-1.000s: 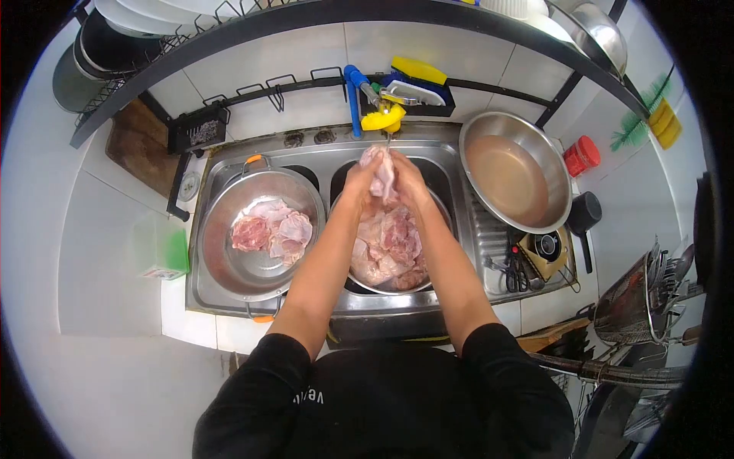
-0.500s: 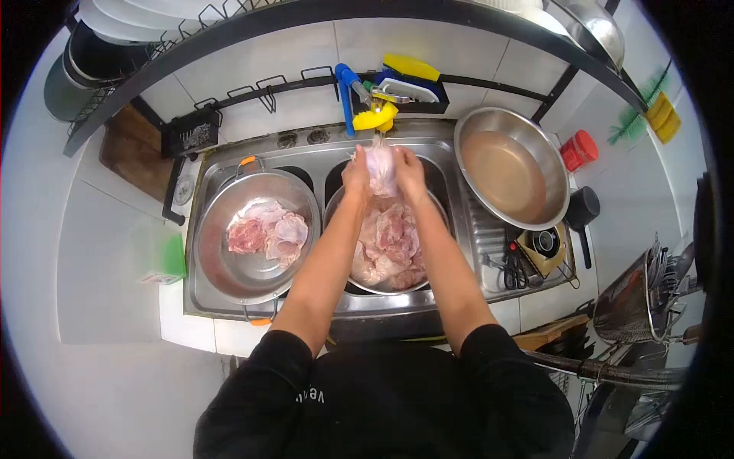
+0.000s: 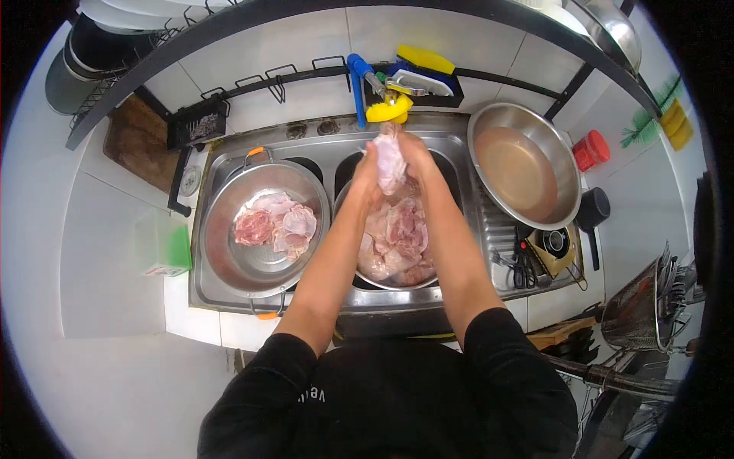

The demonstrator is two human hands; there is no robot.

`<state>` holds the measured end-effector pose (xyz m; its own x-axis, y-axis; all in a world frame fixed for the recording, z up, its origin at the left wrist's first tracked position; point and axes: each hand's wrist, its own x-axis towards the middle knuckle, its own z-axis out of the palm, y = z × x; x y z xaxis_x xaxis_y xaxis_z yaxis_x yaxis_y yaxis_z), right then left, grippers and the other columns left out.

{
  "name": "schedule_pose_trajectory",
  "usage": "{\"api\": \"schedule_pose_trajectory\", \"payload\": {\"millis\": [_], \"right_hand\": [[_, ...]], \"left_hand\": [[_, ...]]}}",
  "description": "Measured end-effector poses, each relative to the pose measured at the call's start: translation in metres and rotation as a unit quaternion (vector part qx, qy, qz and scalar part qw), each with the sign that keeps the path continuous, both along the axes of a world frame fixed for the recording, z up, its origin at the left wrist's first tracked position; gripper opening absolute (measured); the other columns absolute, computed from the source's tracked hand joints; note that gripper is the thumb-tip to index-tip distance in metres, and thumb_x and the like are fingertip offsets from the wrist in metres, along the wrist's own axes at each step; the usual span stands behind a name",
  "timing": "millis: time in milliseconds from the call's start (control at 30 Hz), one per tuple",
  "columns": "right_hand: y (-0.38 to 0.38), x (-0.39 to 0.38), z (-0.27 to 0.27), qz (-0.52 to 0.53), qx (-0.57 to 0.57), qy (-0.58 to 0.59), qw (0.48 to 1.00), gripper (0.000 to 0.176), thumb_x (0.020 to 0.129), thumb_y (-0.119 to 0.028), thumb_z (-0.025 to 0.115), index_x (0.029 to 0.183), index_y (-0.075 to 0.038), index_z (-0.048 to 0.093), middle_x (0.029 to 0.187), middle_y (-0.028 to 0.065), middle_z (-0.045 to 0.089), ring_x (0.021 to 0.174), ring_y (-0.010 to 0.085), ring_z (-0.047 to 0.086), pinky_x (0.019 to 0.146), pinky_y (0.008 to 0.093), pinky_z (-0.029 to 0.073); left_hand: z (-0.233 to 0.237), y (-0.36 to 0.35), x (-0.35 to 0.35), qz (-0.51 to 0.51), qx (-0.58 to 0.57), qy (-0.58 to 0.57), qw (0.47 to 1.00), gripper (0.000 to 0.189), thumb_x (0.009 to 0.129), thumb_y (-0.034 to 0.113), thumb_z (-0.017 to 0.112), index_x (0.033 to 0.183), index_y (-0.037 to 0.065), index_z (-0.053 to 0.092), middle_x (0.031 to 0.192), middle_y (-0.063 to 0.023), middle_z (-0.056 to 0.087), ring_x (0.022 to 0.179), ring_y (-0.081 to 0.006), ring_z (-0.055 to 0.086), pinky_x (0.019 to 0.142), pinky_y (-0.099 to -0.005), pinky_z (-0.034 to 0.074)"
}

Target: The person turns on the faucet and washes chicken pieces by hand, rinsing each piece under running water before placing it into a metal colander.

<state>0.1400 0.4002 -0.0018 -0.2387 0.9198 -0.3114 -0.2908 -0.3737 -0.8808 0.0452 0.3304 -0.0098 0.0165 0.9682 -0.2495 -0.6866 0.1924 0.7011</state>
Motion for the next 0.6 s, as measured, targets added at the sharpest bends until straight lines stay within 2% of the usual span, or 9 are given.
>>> {"api": "schedule_pose_trajectory", "payload": {"millis": [67, 133, 167, 267, 300, 400, 467, 533, 600], "right_hand": [[-0.006, -0.002, -0.003, 0.027, 0.053, 0.020, 0.998, 0.042, 0.082, -0.036, 0.062, 0.098, 0.003, 0.062, 0.080, 0.0108, 0.063, 0.070, 0.0215, 0.060, 0.065, 0.0316, 0.048], [-0.015, 0.001, -0.004, 0.043, 0.208, -0.165, 0.963, 0.037, 0.085, -0.036, 0.059, 0.092, 0.000, 0.063, 0.084, 0.0118, 0.063, 0.072, 0.0149, 0.059, 0.066, 0.0298, 0.048], [-0.005, 0.005, -0.004, 0.029, 0.197, -0.309, 0.930, 0.050, 0.084, -0.045, 0.056, 0.094, 0.004, 0.063, 0.091, 0.0152, 0.064, 0.078, 0.0176, 0.059, 0.070, 0.0314, 0.046], [0.006, 0.020, 0.004, -0.050, 0.091, -0.319, 0.942, 0.061, 0.084, -0.052, 0.051, 0.097, 0.006, 0.063, 0.094, 0.0186, 0.063, 0.081, 0.0227, 0.059, 0.074, 0.0339, 0.045], [0.008, 0.017, 0.000, -0.095, 0.082, -0.299, 0.946, 0.065, 0.085, -0.056, 0.045, 0.084, 0.006, 0.065, 0.087, 0.0211, 0.065, 0.085, 0.0366, 0.061, 0.078, 0.0389, 0.044], [0.014, 0.020, -0.002, -0.064, 0.062, -0.382, 0.920, 0.063, 0.085, -0.056, 0.046, 0.086, 0.004, 0.065, 0.087, 0.0199, 0.065, 0.081, 0.0311, 0.061, 0.074, 0.0384, 0.044], [0.005, 0.019, 0.017, 0.029, 0.111, -0.345, 0.931, 0.059, 0.087, -0.051, 0.047, 0.096, 0.005, 0.062, 0.092, 0.0175, 0.064, 0.082, 0.0252, 0.059, 0.075, 0.0348, 0.044], [0.002, 0.017, 0.016, 0.124, 0.158, -0.303, 0.931, 0.056, 0.088, -0.046, 0.048, 0.105, 0.006, 0.059, 0.097, 0.0150, 0.062, 0.083, 0.0193, 0.057, 0.075, 0.0312, 0.045], [0.007, 0.012, 0.013, 0.041, 0.321, -0.183, 0.928, 0.047, 0.089, -0.039, 0.050, 0.108, 0.004, 0.058, 0.095, 0.0128, 0.062, 0.083, 0.0157, 0.056, 0.074, 0.0295, 0.045]], "left_hand": [[0.004, -0.002, -0.008, -0.009, -0.047, -0.004, 0.999, 0.057, 0.093, 0.050, 0.034, 0.128, 0.005, 0.040, 0.125, -0.0122, 0.050, 0.110, -0.0282, 0.053, 0.090, -0.0466, 0.043], [-0.003, 0.000, -0.012, -0.025, -0.044, 0.084, 0.995, 0.055, 0.094, 0.047, 0.034, 0.128, 0.004, 0.041, 0.123, -0.0132, 0.051, 0.111, -0.0279, 0.052, 0.088, -0.0465, 0.043], [-0.006, 0.001, -0.012, -0.034, -0.041, 0.130, 0.990, 0.054, 0.094, 0.046, 0.034, 0.128, 0.004, 0.041, 0.123, -0.0136, 0.051, 0.111, -0.0278, 0.051, 0.088, -0.0465, 0.044], [-0.009, -0.007, -0.001, -0.023, 0.029, 0.256, 0.966, 0.055, 0.094, 0.045, 0.036, 0.128, 0.003, 0.042, 0.122, -0.0127, 0.052, 0.109, -0.0255, 0.052, 0.088, -0.0425, 0.044], [-0.005, -0.013, 0.003, -0.030, 0.049, 0.173, 0.983, 0.056, 0.093, 0.046, 0.040, 0.127, 0.001, 0.043, 0.120, -0.0116, 0.053, 0.106, -0.0219, 0.053, 0.087, -0.0373, 0.044], [0.011, -0.019, -0.011, -0.055, -0.021, 0.180, 0.982, 0.060, 0.088, 0.044, 0.053, 0.126, -0.001, 0.045, 0.116, -0.0103, 0.056, 0.101, -0.0199, 0.054, 0.087, -0.0304, 0.043], [-0.004, -0.003, -0.016, -0.056, 0.042, 0.196, 0.978, 0.062, 0.085, 0.047, 0.056, 0.125, 0.000, 0.046, 0.116, -0.0106, 0.056, 0.101, -0.0200, 0.055, 0.084, -0.0314, 0.044], [0.005, 0.001, -0.015, -0.099, -0.003, 0.408, 0.908, 0.067, 0.083, 0.048, 0.059, 0.128, 0.001, 0.043, 0.116, -0.0120, 0.056, 0.102, -0.0209, 0.054, 0.081, -0.0339, 0.046], [-0.007, 0.007, 0.001, -0.067, 0.045, 0.244, 0.966, 0.072, 0.080, 0.047, 0.063, 0.131, 0.001, 0.039, 0.116, -0.0151, 0.054, 0.100, -0.0247, 0.056, 0.077, -0.0412, 0.048]]}}
